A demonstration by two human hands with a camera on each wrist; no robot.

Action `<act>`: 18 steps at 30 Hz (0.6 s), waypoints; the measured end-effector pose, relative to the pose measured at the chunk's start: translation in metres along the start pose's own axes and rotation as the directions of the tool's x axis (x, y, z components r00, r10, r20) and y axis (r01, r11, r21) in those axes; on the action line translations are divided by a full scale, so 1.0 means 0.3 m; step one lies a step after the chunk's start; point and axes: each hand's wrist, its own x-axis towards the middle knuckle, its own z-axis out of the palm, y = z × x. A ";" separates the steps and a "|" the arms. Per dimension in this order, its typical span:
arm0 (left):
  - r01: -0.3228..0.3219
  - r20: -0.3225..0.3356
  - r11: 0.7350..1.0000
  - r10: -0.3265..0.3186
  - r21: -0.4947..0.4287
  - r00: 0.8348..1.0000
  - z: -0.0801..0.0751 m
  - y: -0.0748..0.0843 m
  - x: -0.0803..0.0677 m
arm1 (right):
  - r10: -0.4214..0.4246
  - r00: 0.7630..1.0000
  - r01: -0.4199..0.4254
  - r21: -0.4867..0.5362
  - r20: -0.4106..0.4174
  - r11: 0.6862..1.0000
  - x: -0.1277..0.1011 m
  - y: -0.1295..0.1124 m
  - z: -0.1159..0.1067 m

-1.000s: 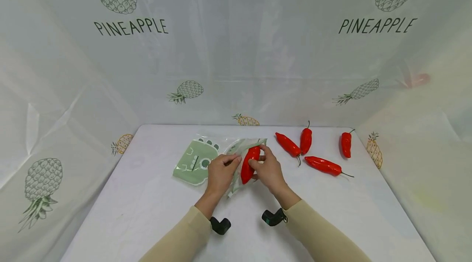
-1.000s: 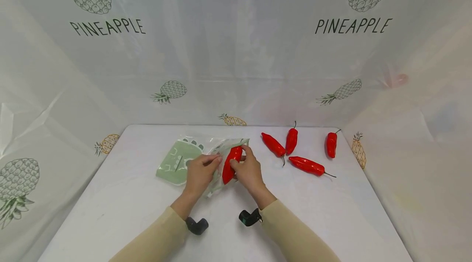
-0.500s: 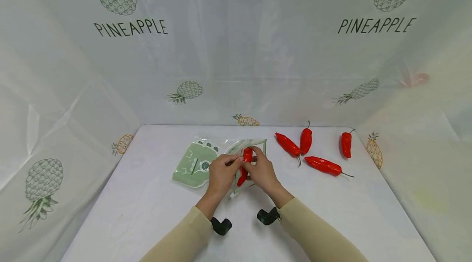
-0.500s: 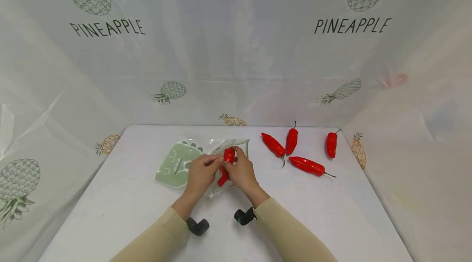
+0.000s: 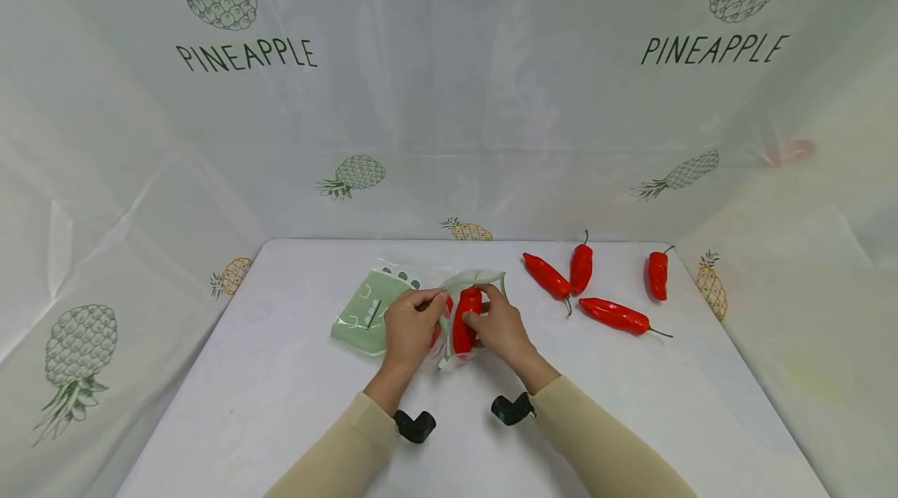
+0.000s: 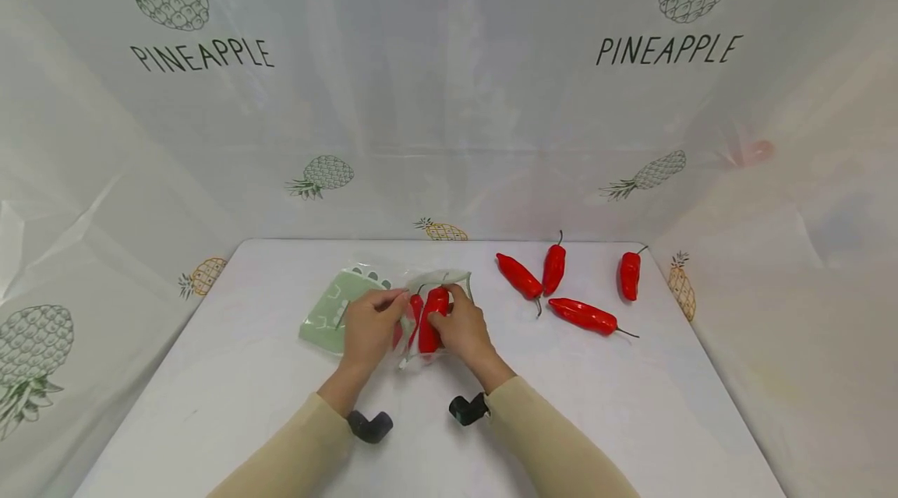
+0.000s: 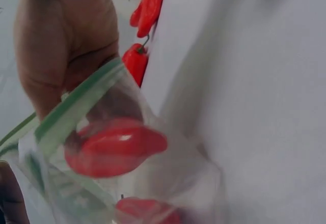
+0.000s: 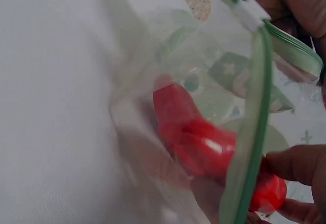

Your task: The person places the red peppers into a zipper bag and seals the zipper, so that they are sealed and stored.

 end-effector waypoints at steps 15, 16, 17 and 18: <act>0.038 0.025 0.999 -0.038 0.016 0.999 0.018 -0.011 -0.013 | 0.055 0.998 -0.056 0.115 0.014 0.992 0.001 0.001 0.019; 0.041 0.024 0.999 -0.041 0.015 0.999 0.019 -0.012 -0.013 | 0.059 0.998 -0.060 0.114 0.013 0.992 0.002 0.001 0.018; 0.042 0.026 0.999 -0.042 0.015 0.999 0.019 -0.013 -0.013 | 0.061 0.998 -0.062 0.113 0.012 0.992 0.002 0.001 0.018; 0.044 0.028 0.999 -0.044 0.013 0.999 0.020 -0.013 -0.014 | 0.059 0.998 -0.060 0.112 0.011 0.992 0.002 0.002 0.017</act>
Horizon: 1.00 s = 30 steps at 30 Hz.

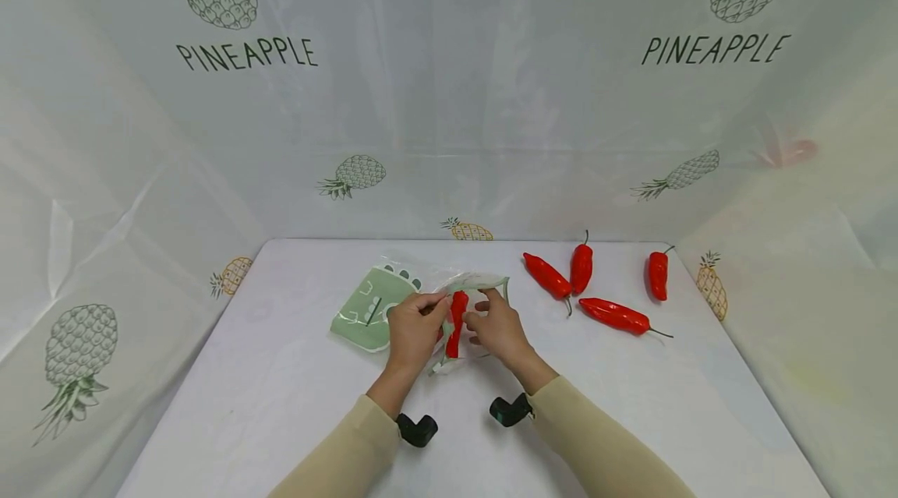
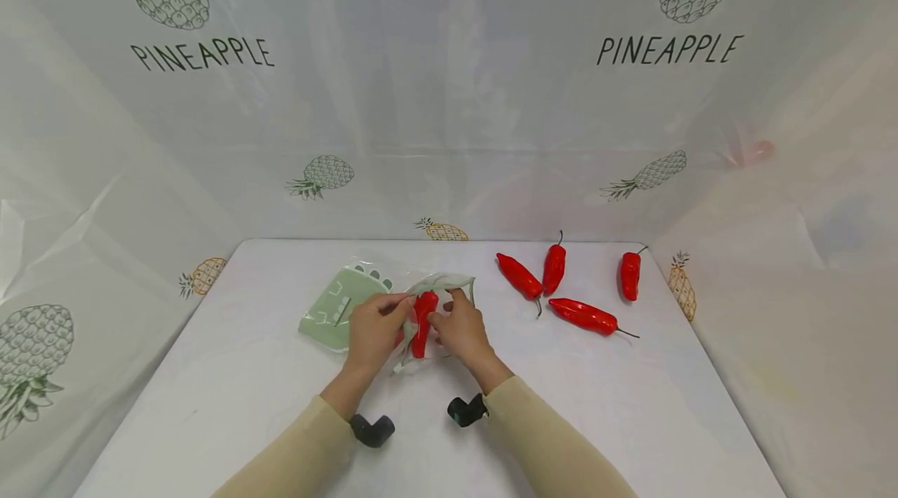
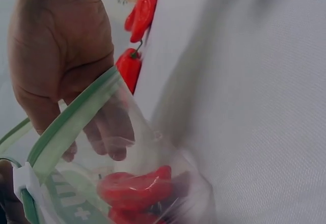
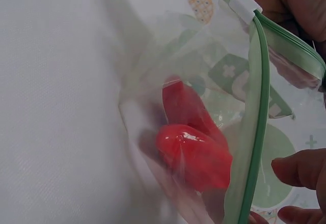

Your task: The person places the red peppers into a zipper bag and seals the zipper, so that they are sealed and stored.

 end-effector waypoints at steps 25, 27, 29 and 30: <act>0.002 0.008 0.999 -0.002 0.032 1.000 0.002 -0.009 0.004 | -0.123 0.988 0.109 0.144 0.089 0.984 -0.058 0.024 -0.093; 0.002 0.010 0.999 -0.003 0.037 1.000 0.002 -0.010 0.004 | -0.117 0.989 0.102 0.149 0.092 0.984 -0.064 0.020 -0.110; 0.001 0.011 0.999 -0.001 0.041 1.000 0.002 -0.011 0.004 | -0.117 0.989 0.102 0.150 0.093 0.983 -0.070 0.017 -0.129; 0.001 0.012 0.999 -0.001 0.043 1.000 0.002 -0.011 0.004 | -0.120 0.988 0.105 0.151 0.096 0.983 -0.072 0.016 -0.140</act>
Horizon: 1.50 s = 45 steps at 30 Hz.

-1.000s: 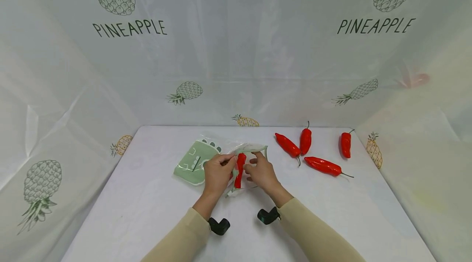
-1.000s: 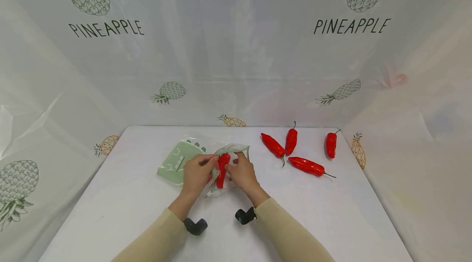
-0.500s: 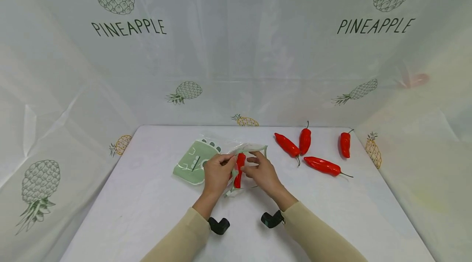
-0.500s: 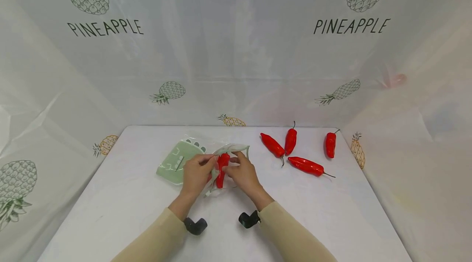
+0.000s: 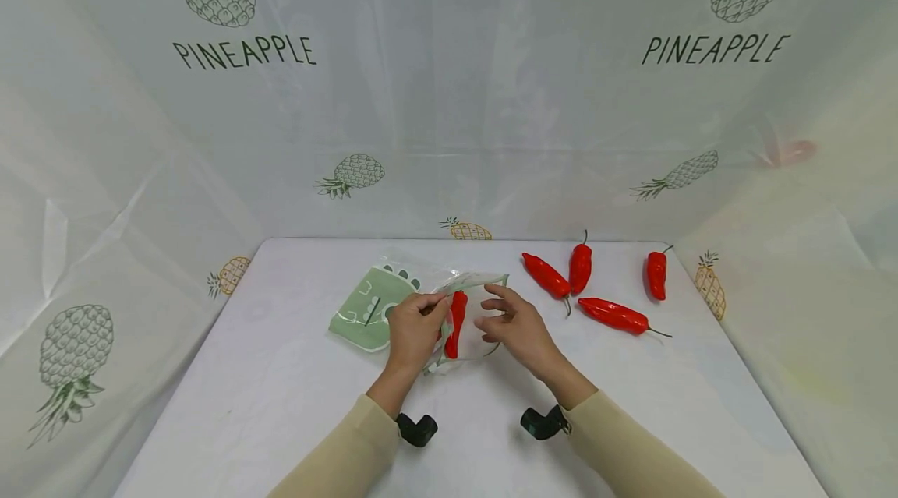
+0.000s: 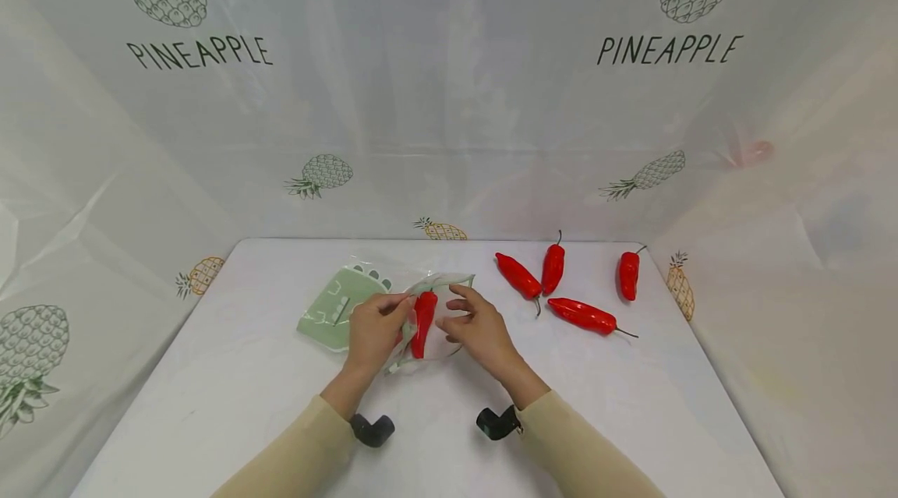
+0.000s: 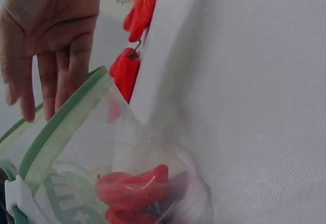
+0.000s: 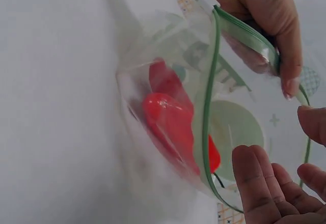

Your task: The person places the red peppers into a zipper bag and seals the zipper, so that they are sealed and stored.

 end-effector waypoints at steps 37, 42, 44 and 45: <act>0.002 0.020 1.000 -0.002 0.003 1.000 -0.008 -0.018 -0.016 | -0.054 0.973 -0.039 -0.391 -0.225 0.919 -0.037 0.077 -0.461; 0.015 0.026 1.000 -0.015 0.006 1.000 -0.011 -0.017 -0.021 | -0.077 0.973 -0.041 -0.486 -0.219 0.873 -0.035 0.093 -0.510; 0.020 0.028 1.000 -0.020 0.006 0.999 -0.013 -0.018 -0.021 | -0.071 0.976 -0.044 -0.503 -0.206 0.863 -0.034 0.099 -0.531; 0.019 0.029 1.000 -0.019 0.005 0.999 -0.013 -0.019 -0.021 | -0.064 0.978 -0.047 -0.509 -0.199 0.860 -0.034 0.103 -0.541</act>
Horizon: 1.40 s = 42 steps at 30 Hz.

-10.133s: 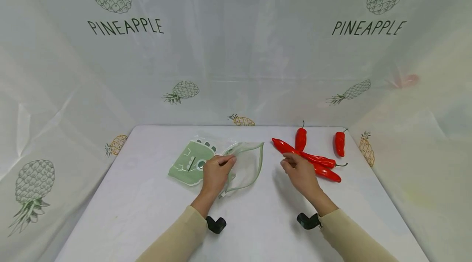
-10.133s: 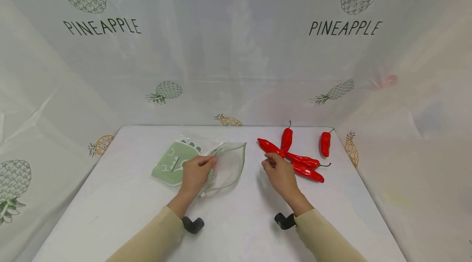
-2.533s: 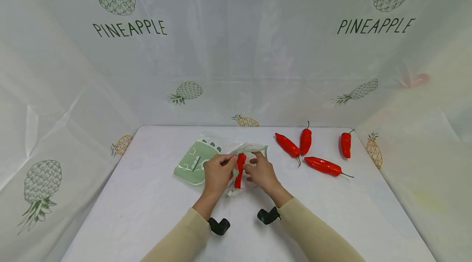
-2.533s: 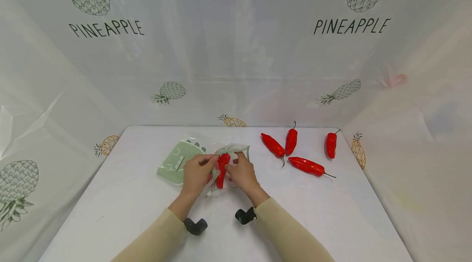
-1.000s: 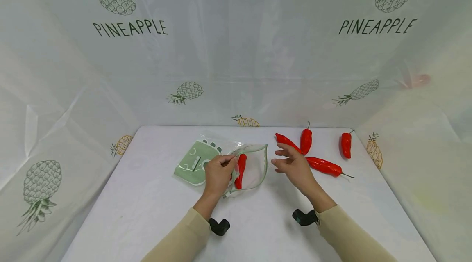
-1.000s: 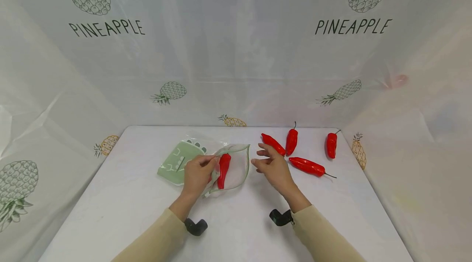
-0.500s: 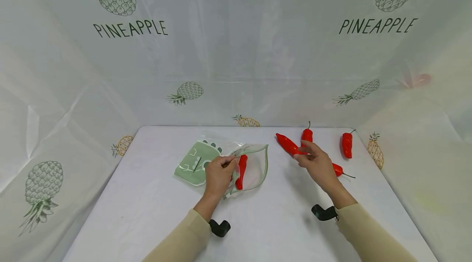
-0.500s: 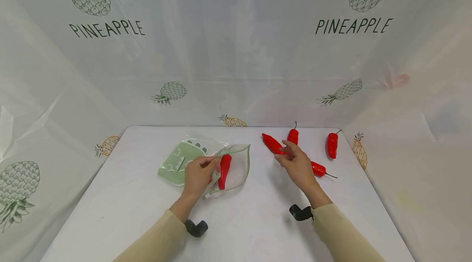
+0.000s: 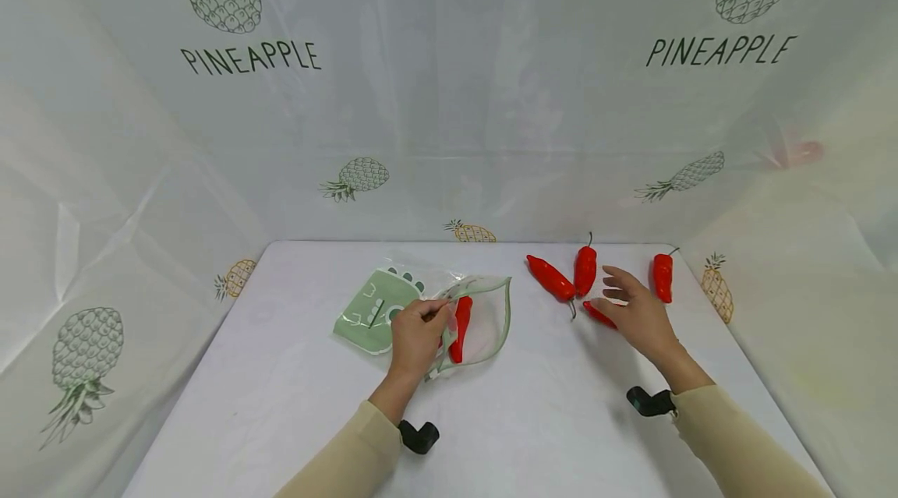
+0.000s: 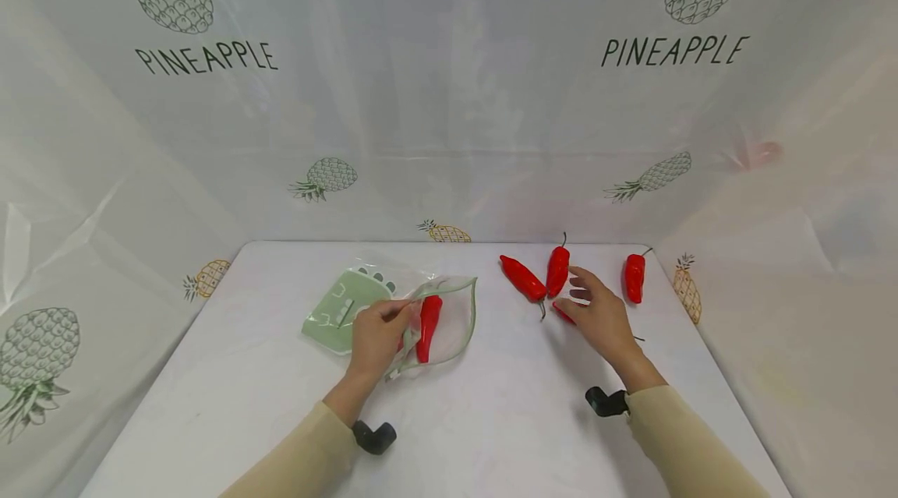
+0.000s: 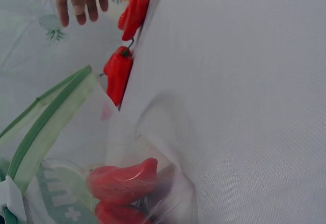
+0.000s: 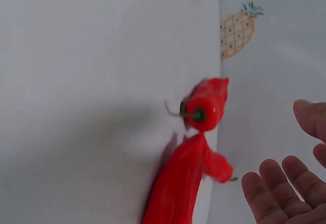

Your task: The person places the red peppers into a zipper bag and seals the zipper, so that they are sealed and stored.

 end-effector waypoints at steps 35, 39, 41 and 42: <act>0.051 0.010 0.998 -0.051 -0.026 0.999 0.008 -0.002 -0.005 | 0.130 0.965 -0.096 -0.155 0.227 0.983 0.055 0.250 -0.037; 0.042 -0.002 0.999 -0.043 -0.029 0.999 0.009 0.000 -0.004 | 0.154 0.961 -0.119 -0.159 0.229 0.980 0.049 0.248 -0.032; 0.037 -0.005 0.999 -0.037 -0.036 0.999 0.009 0.002 -0.004 | 0.158 0.962 -0.127 -0.151 0.222 0.980 0.047 0.246 -0.028; 0.034 -0.007 0.999 -0.034 -0.038 0.999 0.010 0.001 -0.004 | 0.158 0.963 -0.130 -0.142 0.216 0.981 0.045 0.246 -0.025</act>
